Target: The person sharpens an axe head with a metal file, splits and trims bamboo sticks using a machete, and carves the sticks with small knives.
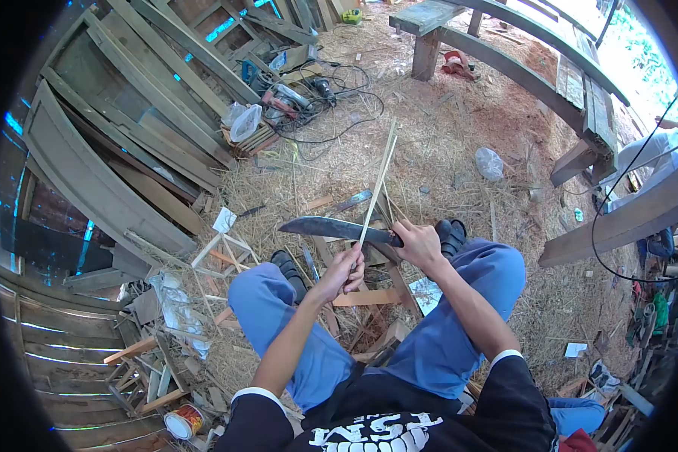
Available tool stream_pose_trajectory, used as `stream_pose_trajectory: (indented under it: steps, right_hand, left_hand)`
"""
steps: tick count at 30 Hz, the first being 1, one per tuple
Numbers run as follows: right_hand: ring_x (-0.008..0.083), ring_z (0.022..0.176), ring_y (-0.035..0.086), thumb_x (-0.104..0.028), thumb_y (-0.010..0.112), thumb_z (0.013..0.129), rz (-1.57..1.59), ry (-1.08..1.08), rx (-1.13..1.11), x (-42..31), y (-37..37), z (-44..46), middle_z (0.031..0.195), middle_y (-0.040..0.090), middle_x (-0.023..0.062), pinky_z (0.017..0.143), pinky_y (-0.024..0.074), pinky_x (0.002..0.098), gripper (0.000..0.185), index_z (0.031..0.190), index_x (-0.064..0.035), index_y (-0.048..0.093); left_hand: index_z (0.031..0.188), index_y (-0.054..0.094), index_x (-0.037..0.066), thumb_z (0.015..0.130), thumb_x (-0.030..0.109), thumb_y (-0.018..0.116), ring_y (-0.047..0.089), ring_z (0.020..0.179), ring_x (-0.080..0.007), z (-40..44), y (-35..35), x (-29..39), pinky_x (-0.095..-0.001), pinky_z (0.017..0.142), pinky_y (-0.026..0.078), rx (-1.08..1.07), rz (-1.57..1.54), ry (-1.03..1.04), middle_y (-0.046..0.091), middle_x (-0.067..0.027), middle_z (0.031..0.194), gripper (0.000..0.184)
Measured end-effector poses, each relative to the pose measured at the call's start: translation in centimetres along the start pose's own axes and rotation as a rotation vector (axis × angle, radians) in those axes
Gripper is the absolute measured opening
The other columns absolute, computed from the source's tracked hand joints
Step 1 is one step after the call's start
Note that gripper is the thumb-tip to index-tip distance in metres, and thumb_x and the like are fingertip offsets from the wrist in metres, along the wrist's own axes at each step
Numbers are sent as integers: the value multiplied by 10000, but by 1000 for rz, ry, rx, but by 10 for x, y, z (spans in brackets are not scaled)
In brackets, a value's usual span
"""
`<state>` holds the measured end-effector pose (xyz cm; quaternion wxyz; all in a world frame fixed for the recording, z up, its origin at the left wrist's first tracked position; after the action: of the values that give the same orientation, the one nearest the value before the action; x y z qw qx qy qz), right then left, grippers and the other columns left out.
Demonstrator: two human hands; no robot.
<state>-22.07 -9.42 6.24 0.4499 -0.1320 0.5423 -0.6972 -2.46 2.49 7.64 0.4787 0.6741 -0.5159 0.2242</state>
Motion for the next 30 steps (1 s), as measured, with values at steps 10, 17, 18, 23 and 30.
stream_pose_trajectory:
  steps: [10, 17, 18, 23, 30]
  right_hand:
    - [298, 674, 673, -176, 701, 760, 14, 103, 34, 3, -20, 4, 765, 639, 76, 572, 517, 416, 194, 884, -93, 577]
    - [370, 759, 684, -234, 721, 794, 49, 593, 340, 51, -47, 3, 843, 699, 151, 670, 533, 465, 238, 959, -95, 620]
    - [375, 759, 682, -239, 723, 796, 38, 630, 326, 52, -49, 1, 838, 697, 161, 671, 530, 470, 246, 970, -96, 624]
    - [351, 697, 688, -262, 726, 825, 349, 815, 220, 52, -22, -10, 706, 660, 186, 632, 520, 434, 260, 920, -39, 632]
    - [88, 381, 481, -186, 725, 872, 1105, 909, 59, 9, -6, 8, 552, 541, 10, 341, 349, 274, 226, 846, -20, 573]
  left_hand:
    - [860, 439, 121, 1061, 475, 410, 225, 379, -44, -7, -14, -5, -230, 364, 183, -13, 119, 27, 269, 70, 531, 408]
    - [888, 485, 107, 1067, 422, 434, 272, 495, -23, -24, -35, -6, -208, 434, 213, 37, 317, 49, 334, 87, 637, 366]
    - [908, 499, 99, 1069, 408, 436, 280, 517, -23, -25, -39, -7, -205, 452, 225, 44, 350, 56, 339, 86, 658, 354]
    - [909, 487, 97, 1070, 409, 428, 306, 487, -25, -30, -54, -17, -204, 428, 257, 206, 260, 160, 353, 73, 634, 356]
    - [1085, 540, 33, 1083, 363, 386, 443, 471, -74, -24, -43, 0, -212, 416, 354, 284, 170, 229, 481, -1, 640, 364]
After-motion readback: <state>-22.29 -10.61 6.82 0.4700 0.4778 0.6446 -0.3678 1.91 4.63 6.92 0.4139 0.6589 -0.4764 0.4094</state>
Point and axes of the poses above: each hand's wrist, its own z-axis towards the middle knuckle, its own y-axis out of the palm, x = y × z, the point moved 1 cm from there along z, towards the middle knuckle
